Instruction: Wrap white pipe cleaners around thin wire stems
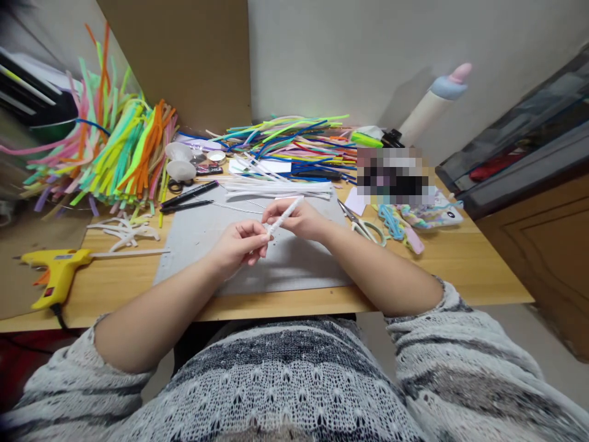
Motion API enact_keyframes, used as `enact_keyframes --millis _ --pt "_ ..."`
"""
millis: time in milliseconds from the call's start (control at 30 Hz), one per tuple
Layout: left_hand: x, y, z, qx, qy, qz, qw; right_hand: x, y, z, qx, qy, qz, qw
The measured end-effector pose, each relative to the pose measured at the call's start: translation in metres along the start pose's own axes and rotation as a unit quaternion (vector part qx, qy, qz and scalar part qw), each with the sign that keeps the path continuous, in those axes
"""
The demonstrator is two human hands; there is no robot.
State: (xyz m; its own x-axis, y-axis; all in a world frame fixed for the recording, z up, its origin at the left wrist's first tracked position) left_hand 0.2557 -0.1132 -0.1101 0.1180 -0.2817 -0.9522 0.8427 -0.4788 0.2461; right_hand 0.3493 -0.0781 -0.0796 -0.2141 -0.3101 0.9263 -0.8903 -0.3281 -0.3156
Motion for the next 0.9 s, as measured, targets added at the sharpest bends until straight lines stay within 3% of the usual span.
enact_keyframes --millis 133,233,400,467,533,567,633,733,900 --pt "-0.008 -0.015 -0.004 -0.068 0.035 0.013 0.997 -0.003 -0.005 0.013 -0.028 -0.005 0.067 0.997" --pt "-0.009 -0.019 -0.005 -0.093 0.041 0.004 0.995 0.015 -0.005 0.027 -0.021 -0.061 0.199 0.978" --pt "-0.003 -0.017 -0.004 -0.098 0.049 -0.075 0.991 0.057 0.016 0.045 0.042 -0.187 0.439 0.878" --pt "0.0 -0.012 -0.003 -0.076 0.054 -0.125 0.988 0.067 0.023 0.044 0.076 -0.197 0.497 0.842" --pt "0.004 -0.003 -0.001 -0.029 0.045 -0.149 0.987 0.072 0.023 0.037 0.108 -0.184 0.517 0.829" --pt "0.007 0.002 0.0 0.003 0.036 -0.145 0.989 0.074 0.021 0.032 0.126 -0.172 0.505 0.836" --pt "0.01 0.011 0.004 0.06 0.012 -0.117 0.991 0.072 0.015 0.021 0.167 -0.134 0.428 0.878" --pt "0.011 0.015 0.006 0.088 -0.007 -0.076 0.993 0.057 0.004 0.009 0.232 -0.037 0.241 0.942" --pt "0.008 0.018 0.009 0.104 -0.021 -0.055 0.993 0.013 0.001 0.005 0.226 0.081 0.039 0.97"
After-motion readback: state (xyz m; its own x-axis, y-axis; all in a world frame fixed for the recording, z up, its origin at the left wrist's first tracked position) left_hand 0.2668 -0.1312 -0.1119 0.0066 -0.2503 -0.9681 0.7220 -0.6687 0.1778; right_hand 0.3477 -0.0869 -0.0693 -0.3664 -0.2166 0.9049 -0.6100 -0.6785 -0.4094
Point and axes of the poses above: each hand's wrist, its own z-axis away from the middle knuckle, its own y-axis out of the palm, x = y × z, the point moved 8 cm from there along -z, towards the middle knuckle, and after that the axes turned 5 degrees about -x, right-handed, at the moved point
